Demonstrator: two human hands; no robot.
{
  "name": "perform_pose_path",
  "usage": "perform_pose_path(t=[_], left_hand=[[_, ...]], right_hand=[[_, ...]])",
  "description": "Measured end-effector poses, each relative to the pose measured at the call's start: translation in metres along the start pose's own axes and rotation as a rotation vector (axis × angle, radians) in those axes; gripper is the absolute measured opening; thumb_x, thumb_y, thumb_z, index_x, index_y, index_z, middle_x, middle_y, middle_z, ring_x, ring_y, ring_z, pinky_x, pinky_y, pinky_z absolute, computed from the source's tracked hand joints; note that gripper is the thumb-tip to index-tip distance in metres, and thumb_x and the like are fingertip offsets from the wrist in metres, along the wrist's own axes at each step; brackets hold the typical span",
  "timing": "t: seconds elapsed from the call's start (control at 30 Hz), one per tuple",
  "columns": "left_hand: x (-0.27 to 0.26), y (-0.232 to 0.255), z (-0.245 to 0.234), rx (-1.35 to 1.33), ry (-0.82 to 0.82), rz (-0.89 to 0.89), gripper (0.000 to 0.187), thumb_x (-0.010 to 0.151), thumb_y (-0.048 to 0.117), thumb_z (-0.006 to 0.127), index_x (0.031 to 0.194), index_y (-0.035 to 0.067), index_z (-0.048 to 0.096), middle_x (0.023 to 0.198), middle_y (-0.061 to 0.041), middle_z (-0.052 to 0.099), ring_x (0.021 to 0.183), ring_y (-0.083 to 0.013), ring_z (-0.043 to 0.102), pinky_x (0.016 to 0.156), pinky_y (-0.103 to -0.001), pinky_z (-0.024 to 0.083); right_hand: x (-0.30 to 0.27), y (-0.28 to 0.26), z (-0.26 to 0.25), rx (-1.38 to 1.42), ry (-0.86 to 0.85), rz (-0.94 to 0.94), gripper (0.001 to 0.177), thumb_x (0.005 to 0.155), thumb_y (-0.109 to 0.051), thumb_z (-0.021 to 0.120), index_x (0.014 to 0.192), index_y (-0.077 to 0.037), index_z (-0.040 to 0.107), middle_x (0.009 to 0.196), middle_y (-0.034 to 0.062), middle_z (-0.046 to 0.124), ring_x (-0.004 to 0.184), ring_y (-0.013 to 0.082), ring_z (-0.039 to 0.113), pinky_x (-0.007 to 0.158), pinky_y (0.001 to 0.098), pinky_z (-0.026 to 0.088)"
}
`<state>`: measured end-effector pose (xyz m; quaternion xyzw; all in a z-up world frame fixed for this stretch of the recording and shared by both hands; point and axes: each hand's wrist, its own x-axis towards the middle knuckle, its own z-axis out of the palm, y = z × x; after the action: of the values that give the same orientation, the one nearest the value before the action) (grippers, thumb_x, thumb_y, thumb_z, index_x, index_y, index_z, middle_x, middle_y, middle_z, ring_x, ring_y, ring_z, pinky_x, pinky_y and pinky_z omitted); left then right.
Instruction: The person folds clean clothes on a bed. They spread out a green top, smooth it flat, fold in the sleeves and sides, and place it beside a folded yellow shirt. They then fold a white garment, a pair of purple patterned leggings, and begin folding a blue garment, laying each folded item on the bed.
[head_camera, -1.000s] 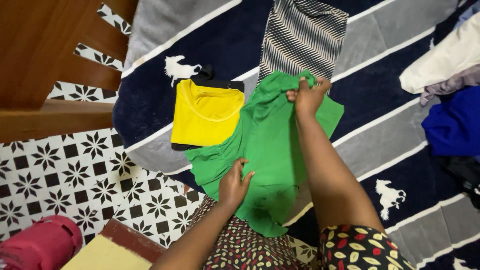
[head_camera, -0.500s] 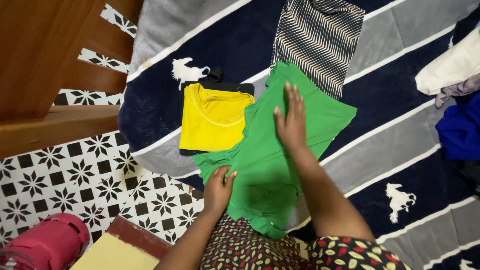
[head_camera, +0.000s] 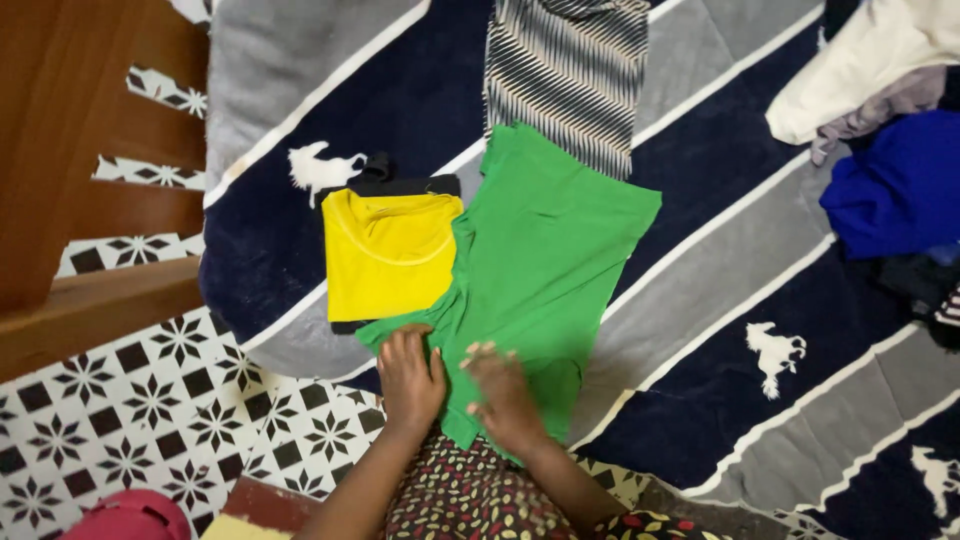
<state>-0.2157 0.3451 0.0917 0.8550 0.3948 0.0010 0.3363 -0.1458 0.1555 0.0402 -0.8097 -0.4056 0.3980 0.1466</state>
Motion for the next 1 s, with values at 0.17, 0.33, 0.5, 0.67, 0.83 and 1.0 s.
perform_pose_path(t=[0.17,0.33,0.5,0.67,0.83,1.0], left_hand=[[0.048,0.032,0.008,0.097,0.054,0.334,0.06,0.089,0.021,0.068,0.142,0.001,0.048,0.154,-0.02,0.041,0.144,-0.0388,0.035,0.119,-0.056,0.024],[0.124,0.066,0.042,0.329,-0.027,0.388,0.09,0.082,0.036,0.074,0.153,-0.002,0.033,0.161,-0.023,0.032,0.152,-0.0345,0.024,0.123,-0.054,0.012],[0.159,0.083,0.068,0.51,-0.176,0.322,0.103,0.083,0.044,0.076,0.158,-0.003,0.023,0.151,-0.018,0.042,0.148,-0.0325,0.032,0.126,-0.052,0.012],[0.155,0.083,0.093,0.455,-0.325,0.258,0.11,0.08,0.039,0.082,0.162,0.002,0.02,0.146,-0.02,0.047,0.129,-0.0394,0.046,0.114,-0.046,0.038],[0.133,0.072,0.115,0.205,-0.185,0.022,0.112,0.066,0.037,0.09,0.153,0.0,0.029,0.143,-0.025,0.052,0.126,-0.042,0.054,0.105,-0.047,0.048],[0.125,0.062,0.121,0.105,-0.521,-0.303,0.106,0.071,0.058,0.083,0.151,0.002,0.039,0.14,-0.025,0.059,0.128,-0.0418,0.059,0.108,-0.049,0.047]], right_hand=[[0.022,0.077,-0.025,0.422,1.017,0.334,0.073,0.095,-0.019,0.07,0.152,0.004,0.031,0.155,0.0276,0.034,0.141,0.04,0.04,0.116,0.0492,0.033],[0.026,0.156,-0.046,1.208,0.6,0.738,0.065,0.093,-0.027,0.07,0.143,0.006,0.045,0.125,0.0221,0.064,0.11,0.035,0.066,0.09,0.0451,0.057],[-0.006,0.177,-0.03,1.815,0.23,0.355,0.063,0.089,-0.022,0.072,0.143,0.001,0.047,0.126,0.0165,0.064,0.11,0.0288,0.067,0.091,0.0441,0.057],[-0.046,0.189,-0.011,1.941,0.354,0.565,0.073,0.089,-0.036,0.07,0.147,0.001,0.047,0.138,0.0185,0.06,0.123,0.0328,0.061,0.103,0.049,0.05],[-0.059,0.205,-0.012,1.894,0.352,0.648,0.085,0.086,-0.051,0.069,0.152,-0.005,0.042,0.147,0.0139,0.058,0.136,0.031,0.052,0.109,0.0469,0.043],[-0.029,0.209,-0.028,1.886,0.139,0.674,0.083,0.085,-0.039,0.074,0.151,0.0,0.042,0.143,0.0189,0.058,0.133,0.0354,0.056,0.109,0.0513,0.046]])
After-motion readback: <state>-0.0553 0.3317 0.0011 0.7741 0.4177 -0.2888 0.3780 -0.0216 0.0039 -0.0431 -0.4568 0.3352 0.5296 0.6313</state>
